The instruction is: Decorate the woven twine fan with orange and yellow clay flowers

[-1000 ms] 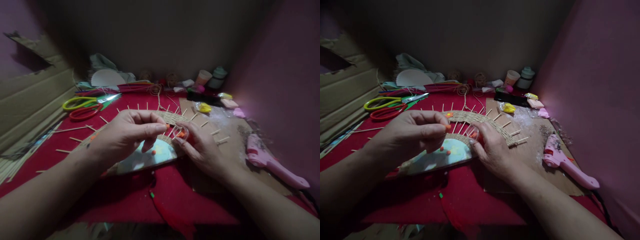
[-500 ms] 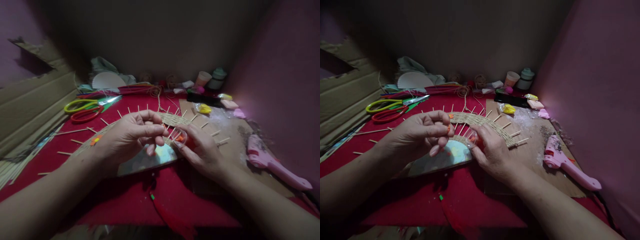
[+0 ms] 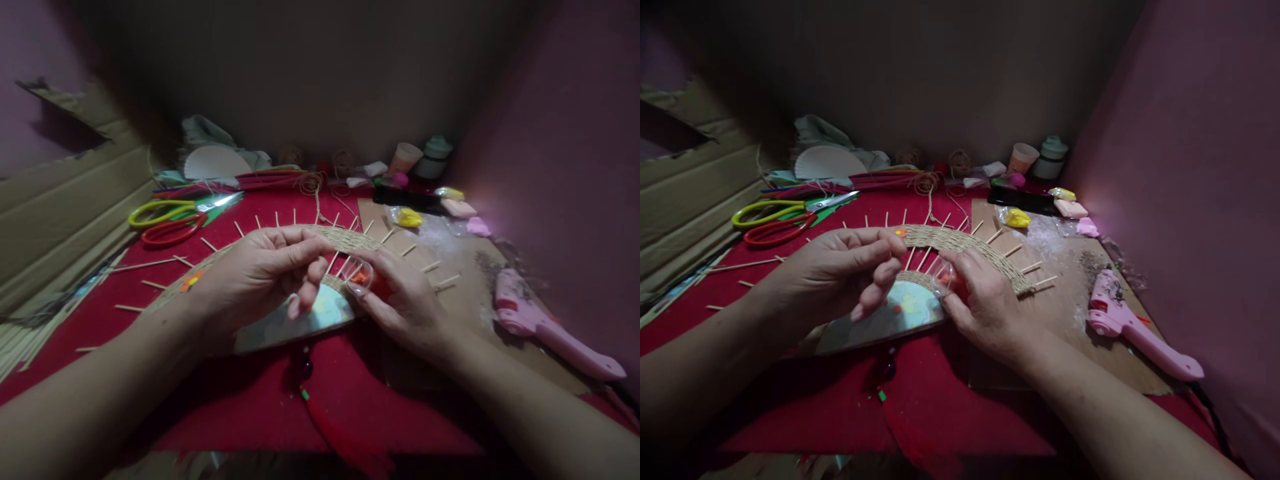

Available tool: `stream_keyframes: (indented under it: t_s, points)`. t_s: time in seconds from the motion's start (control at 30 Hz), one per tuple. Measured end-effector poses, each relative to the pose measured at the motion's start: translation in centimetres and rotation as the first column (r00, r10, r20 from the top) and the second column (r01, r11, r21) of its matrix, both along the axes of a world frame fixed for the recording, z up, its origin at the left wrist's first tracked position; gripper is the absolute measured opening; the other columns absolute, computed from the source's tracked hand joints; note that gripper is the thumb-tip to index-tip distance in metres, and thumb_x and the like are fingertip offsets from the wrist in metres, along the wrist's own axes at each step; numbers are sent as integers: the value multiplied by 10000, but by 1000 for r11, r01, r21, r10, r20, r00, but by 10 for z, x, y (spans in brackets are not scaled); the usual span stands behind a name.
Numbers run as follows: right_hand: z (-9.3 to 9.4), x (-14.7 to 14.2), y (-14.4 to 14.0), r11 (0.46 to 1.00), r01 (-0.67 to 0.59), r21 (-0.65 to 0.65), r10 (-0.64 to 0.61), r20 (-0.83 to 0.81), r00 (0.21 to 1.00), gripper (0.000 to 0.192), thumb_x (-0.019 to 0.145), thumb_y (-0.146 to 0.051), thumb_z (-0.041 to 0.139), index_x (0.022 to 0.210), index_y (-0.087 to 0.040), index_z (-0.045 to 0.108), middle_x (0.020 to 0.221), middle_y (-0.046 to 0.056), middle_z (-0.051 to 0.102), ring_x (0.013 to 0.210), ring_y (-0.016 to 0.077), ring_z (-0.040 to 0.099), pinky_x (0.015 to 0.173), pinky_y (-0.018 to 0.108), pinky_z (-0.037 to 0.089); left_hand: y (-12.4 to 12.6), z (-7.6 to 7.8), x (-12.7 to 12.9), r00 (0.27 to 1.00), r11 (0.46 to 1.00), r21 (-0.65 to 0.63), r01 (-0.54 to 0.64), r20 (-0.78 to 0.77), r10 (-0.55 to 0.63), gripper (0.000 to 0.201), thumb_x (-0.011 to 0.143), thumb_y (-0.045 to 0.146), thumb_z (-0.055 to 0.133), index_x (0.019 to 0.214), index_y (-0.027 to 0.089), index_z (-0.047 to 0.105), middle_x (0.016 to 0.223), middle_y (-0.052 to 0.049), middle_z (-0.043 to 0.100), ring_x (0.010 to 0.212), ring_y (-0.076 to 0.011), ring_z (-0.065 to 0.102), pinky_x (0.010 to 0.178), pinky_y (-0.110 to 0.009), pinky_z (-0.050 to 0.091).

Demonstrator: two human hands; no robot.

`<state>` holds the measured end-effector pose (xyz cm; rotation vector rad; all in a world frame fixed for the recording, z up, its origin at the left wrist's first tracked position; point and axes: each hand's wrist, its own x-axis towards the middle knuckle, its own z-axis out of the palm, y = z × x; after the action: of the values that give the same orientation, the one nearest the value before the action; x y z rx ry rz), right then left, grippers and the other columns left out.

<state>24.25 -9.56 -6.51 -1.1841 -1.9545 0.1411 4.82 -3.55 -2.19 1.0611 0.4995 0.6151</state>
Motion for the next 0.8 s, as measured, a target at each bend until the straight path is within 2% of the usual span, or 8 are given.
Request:
stream_keyframes:
  t_s: [0.07,0.13,0.27,0.37,0.5,0.63,0.73,0.8]
  points:
    - [1,0,0,1000,-7,-26,6,-8,1000,332,825,-133,552,1154,-84,558,938,116,631,869,205,579,777,357,487,-1,1,2,999,1000,6,14,37,-14,115,844,119,572,907,110,668,717,-25,644,568,-110,640,457,-176,542]
    - [1,0,-1,999,-11,-47,10,-15,1000,331,826,-138,555,1152,-86,561,928,113,629,861,203,579,774,354,487,-3,3,3,998,999,7,38,49,-39,136,846,103,554,915,101,671,740,-41,656,614,-125,658,510,-195,564]
    - [1,-1,-1,1000,4,-25,-4,-1,1000,308,822,-136,560,1120,-60,572,879,105,621,810,189,572,734,332,487,-8,7,0,996,996,-7,87,-21,-87,156,867,240,557,822,130,658,599,-13,624,413,-102,588,343,-155,461]
    - [0,0,-1,1000,16,11,-16,20,1000,312,819,-136,569,1120,-54,569,825,78,605,763,169,558,709,312,487,-7,9,-2,995,999,33,-14,-101,18,169,788,299,658,719,148,628,466,31,547,290,-54,463,282,-114,348]
    - [0,1,-1,999,19,25,-20,21,1000,311,818,-131,569,1122,-65,563,829,68,604,745,159,557,691,303,491,-3,9,-3,987,986,96,-135,-77,143,198,664,276,764,657,162,603,432,63,485,283,-27,378,279,-116,308]
    - [0,1,-2,1000,19,10,-19,9,1000,315,833,-148,557,1140,-74,551,895,95,630,803,176,582,734,329,502,-1,10,-3,982,969,182,-165,-64,179,132,738,275,710,734,151,666,479,39,536,365,-59,484,334,-140,393]
    - [0,0,-2,1000,9,-11,-9,-3,1000,323,840,-154,547,1156,-86,543,974,121,641,896,199,596,801,355,500,-2,13,-3,990,969,233,-87,-87,110,106,798,216,645,850,133,685,654,-18,653,515,-117,626,427,-182,494]
    - [0,1,-2,1000,6,-30,-6,-5,1000,326,838,-152,547,1160,-97,544,993,123,641,926,204,598,818,356,497,-3,15,-4,991,960,278,-28,-118,63,119,817,181,615,900,127,680,721,-47,694,566,-137,660,513,-215,539]
